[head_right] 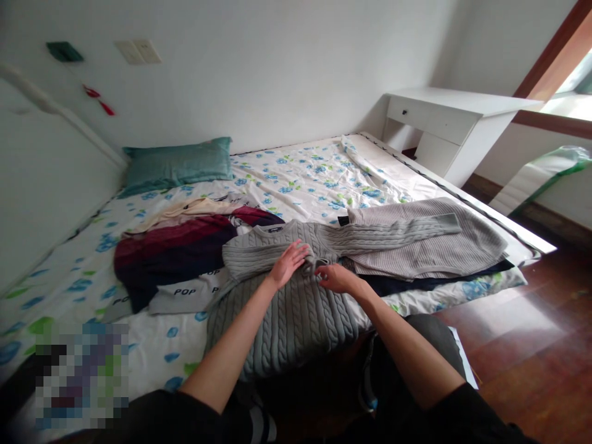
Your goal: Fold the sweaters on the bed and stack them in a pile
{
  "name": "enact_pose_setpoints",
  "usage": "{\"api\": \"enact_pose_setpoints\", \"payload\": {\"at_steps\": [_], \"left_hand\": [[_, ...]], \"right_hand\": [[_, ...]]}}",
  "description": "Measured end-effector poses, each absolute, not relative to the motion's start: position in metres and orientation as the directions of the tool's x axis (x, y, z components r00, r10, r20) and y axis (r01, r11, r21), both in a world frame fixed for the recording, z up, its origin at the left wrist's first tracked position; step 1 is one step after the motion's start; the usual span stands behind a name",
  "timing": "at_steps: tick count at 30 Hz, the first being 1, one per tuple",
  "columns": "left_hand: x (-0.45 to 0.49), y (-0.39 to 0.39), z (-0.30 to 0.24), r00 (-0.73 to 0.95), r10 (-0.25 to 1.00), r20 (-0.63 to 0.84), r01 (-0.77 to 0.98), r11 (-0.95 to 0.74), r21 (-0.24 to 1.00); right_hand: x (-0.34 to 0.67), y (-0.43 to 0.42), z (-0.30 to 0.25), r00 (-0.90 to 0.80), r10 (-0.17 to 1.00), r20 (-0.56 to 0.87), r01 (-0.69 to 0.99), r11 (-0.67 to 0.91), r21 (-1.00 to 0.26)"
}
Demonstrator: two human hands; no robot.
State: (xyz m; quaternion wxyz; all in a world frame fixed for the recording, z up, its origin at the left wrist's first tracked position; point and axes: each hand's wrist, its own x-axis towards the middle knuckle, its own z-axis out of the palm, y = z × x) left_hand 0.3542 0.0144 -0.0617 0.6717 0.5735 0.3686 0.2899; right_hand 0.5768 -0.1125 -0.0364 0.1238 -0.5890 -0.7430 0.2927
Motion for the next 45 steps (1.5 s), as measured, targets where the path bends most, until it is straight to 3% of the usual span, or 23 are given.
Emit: {"api": "enact_pose_setpoints", "payload": {"at_steps": [2, 5, 8, 11, 13, 15, 18, 21, 24, 27, 30, 32, 34, 37, 39, 42, 45], "left_hand": [[0.349, 0.009, -0.058, 0.683, 0.712, -0.162, 0.077, 0.15, 0.986], [0.301, 0.009, -0.058, 0.675, 0.73, -0.106, 0.329, -0.169, 0.929], [0.224, 0.019, -0.058, 0.597, 0.802, 0.015, 0.629, -0.48, 0.611], [0.158, 0.032, -0.06, 0.473, 0.88, 0.032, 0.838, -0.461, 0.291], [0.135, 0.039, -0.062, 0.432, 0.902, 0.0, 0.885, -0.424, 0.191], [0.128, 0.044, -0.064, 0.438, 0.899, -0.012, 0.889, -0.431, 0.155], [0.132, 0.051, -0.066, 0.442, 0.897, 0.004, 0.89, -0.439, 0.121], [0.137, 0.055, -0.067, 0.428, 0.904, 0.002, 0.899, -0.426, 0.105], [0.137, 0.059, -0.067, 0.423, 0.906, -0.013, 0.901, -0.419, 0.116], [0.14, 0.065, -0.064, 0.409, 0.912, -0.032, 0.898, -0.397, 0.189], [0.146, 0.074, -0.06, 0.375, 0.927, 0.003, 0.883, -0.358, 0.303], [0.15, 0.082, -0.058, 0.353, 0.934, 0.047, 0.872, -0.347, 0.346], [0.155, 0.093, -0.058, 0.346, 0.935, 0.081, 0.868, -0.352, 0.351], [0.163, 0.116, -0.061, 0.345, 0.935, 0.076, 0.886, -0.352, 0.303], [0.167, 0.133, -0.062, 0.341, 0.94, 0.02, 0.908, -0.335, 0.253], [0.17, 0.155, -0.056, 0.322, 0.945, -0.054, 0.934, -0.308, 0.179], [0.167, 0.167, -0.043, 0.235, 0.972, 0.012, 0.961, -0.234, 0.144]], "right_hand": [[0.576, -0.108, -0.037, -0.264, 0.945, -0.19, 0.81, 0.111, -0.576], [0.576, -0.1, -0.04, -0.205, 0.953, -0.222, 0.829, 0.049, -0.557], [0.573, -0.089, -0.044, -0.039, 0.972, -0.232, 0.824, -0.1, -0.557], [0.566, -0.08, -0.048, 0.094, 0.954, -0.286, 0.791, -0.246, -0.561], [0.561, -0.074, -0.049, 0.09, 0.928, -0.361, 0.775, -0.293, -0.56], [0.56, -0.068, -0.046, 0.073, 0.931, -0.357, 0.768, -0.281, -0.576], [0.57, -0.056, -0.035, 0.177, 0.972, -0.154, 0.679, -0.234, -0.696], [0.594, -0.043, -0.025, 0.465, 0.884, -0.042, 0.335, -0.22, -0.916], [0.615, -0.034, -0.026, 0.685, 0.714, -0.146, -0.027, -0.175, -0.984], [0.623, -0.03, -0.033, 0.7, 0.67, -0.248, -0.117, -0.235, -0.965], [0.617, -0.028, -0.038, 0.601, 0.757, -0.257, 0.001, -0.323, -0.946], [0.611, -0.029, -0.039, 0.459, 0.842, -0.283, 0.171, -0.396, -0.902], [0.604, -0.033, -0.04, 0.289, 0.907, -0.306, 0.438, -0.409, -0.8], [0.596, -0.041, -0.044, 0.125, 0.948, -0.292, 0.784, -0.275, -0.557], [0.592, -0.044, -0.046, 0.09, 0.955, -0.281, 0.871, -0.212, -0.443], [0.59, -0.044, -0.044, 0.053, 0.951, -0.306, 0.903, -0.177, -0.392], [0.591, -0.042, -0.042, 0.006, 0.928, -0.373, 0.916, -0.155, -0.371]]}}
